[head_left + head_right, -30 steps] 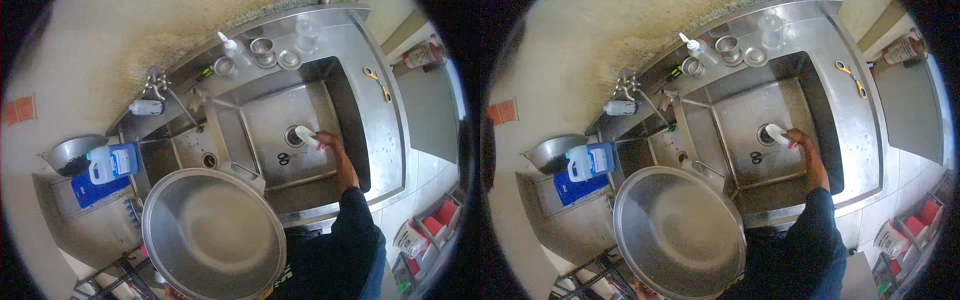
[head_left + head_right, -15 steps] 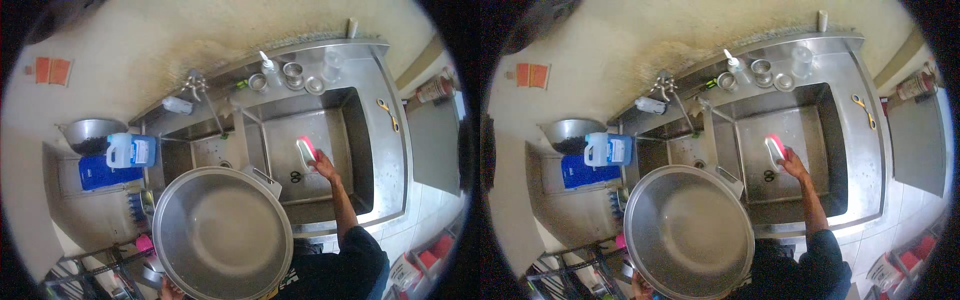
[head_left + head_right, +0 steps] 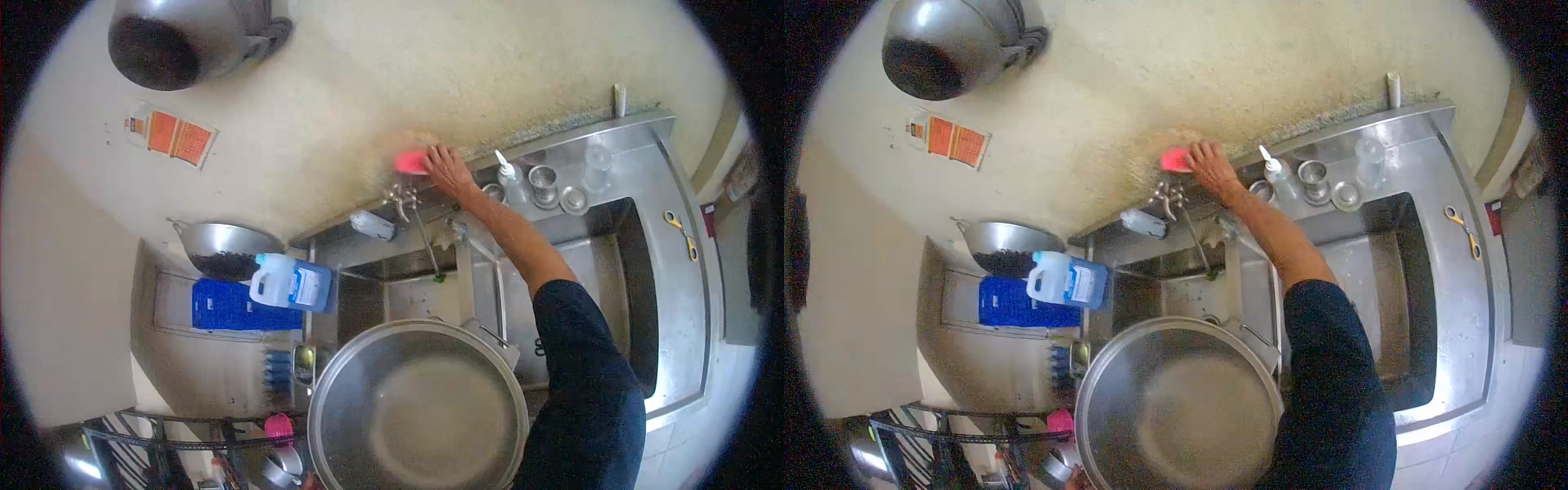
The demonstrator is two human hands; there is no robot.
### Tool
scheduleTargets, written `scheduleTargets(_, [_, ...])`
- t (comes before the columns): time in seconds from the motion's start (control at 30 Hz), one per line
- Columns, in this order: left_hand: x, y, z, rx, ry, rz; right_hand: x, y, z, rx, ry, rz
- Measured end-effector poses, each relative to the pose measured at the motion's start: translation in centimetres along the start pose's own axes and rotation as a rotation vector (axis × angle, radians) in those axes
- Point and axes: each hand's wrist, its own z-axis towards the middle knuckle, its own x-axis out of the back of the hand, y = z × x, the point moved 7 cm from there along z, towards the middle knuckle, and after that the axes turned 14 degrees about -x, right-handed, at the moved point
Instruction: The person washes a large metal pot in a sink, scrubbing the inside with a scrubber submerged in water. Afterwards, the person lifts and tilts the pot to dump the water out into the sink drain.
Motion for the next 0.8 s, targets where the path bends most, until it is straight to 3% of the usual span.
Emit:
scheduleTargets(0.1, [-0.3, -0.3, -0.6, 0.024, -0.004, 0.018, -2.6, 0.3, -0.9, 0.105, -0.018, 0.084])
scheduleTargets(0.13, [-0.5, -0.1, -0.7, 0.022, -0.007, 0.017, -3.8, 0.3, -1.3, 0.076, -0.163, 0.118])
scheduleTargets(0.23, [-1.2, 0.5, -1.2, 0.006, -0.012, 0.005, -4.0, 0.1, -2.6, 0.045, -0.227, 0.207])
scheduleTargets(0.3, [-2.1, 0.9, -1.5, -0.018, -0.038, -0.017, -2.8, 0.8, -4.0, 0.017, -0.171, 0.2])
scheduleTargets(0.37, [-2.8, 1.3, -2.2, -0.055, -0.096, -0.079, 3.3, 3.3, -6.5, -0.081, 0.014, 0.421])
scheduleTargets(0.4, [-3.2, 1.5, -2.6, -0.063, -0.133, -0.114, 4.4, 5.0, -9.8, -0.089, -0.076, 0.4])
scheduleTargets(0.47, [-4.0, 1.5, -2.9, -0.042, -0.18, -0.147, 5.1, 8.8, -14.6, -0.413, -0.224, 0.744])
scheduleTargets(0.57, [-6.4, 1.9, -3.3, -0.043, -0.207, -0.229, 2.3, 16.1, -29.3, -0.746, -0.329, 0.489])
scheduleTargets(0.6, [-7.0, 2.4, -3.9, -0.062, -0.051, -0.15, -1.1, 18.3, -37.0, -0.993, -0.512, 0.405])
scheduleTargets(0.7, [-4.5, 1.6, -3.1, -0.017, -0.118, -0.107, -3.3, 17.7, -51.8, -0.791, -1.074, 0.079])
scheduleTargets(0.77, [-4.7, 1.5, -2.8, -0.028, -0.158, -0.206, -1.7, 16.2, -56.9, -0.555, -1.114, -0.029])
scheduleTargets(0.8, [-5.0, 1.7, -2.9, -0.034, -0.171, -0.239, -1.3, 15.8, -58.5, -0.55, -1.072, -0.06])
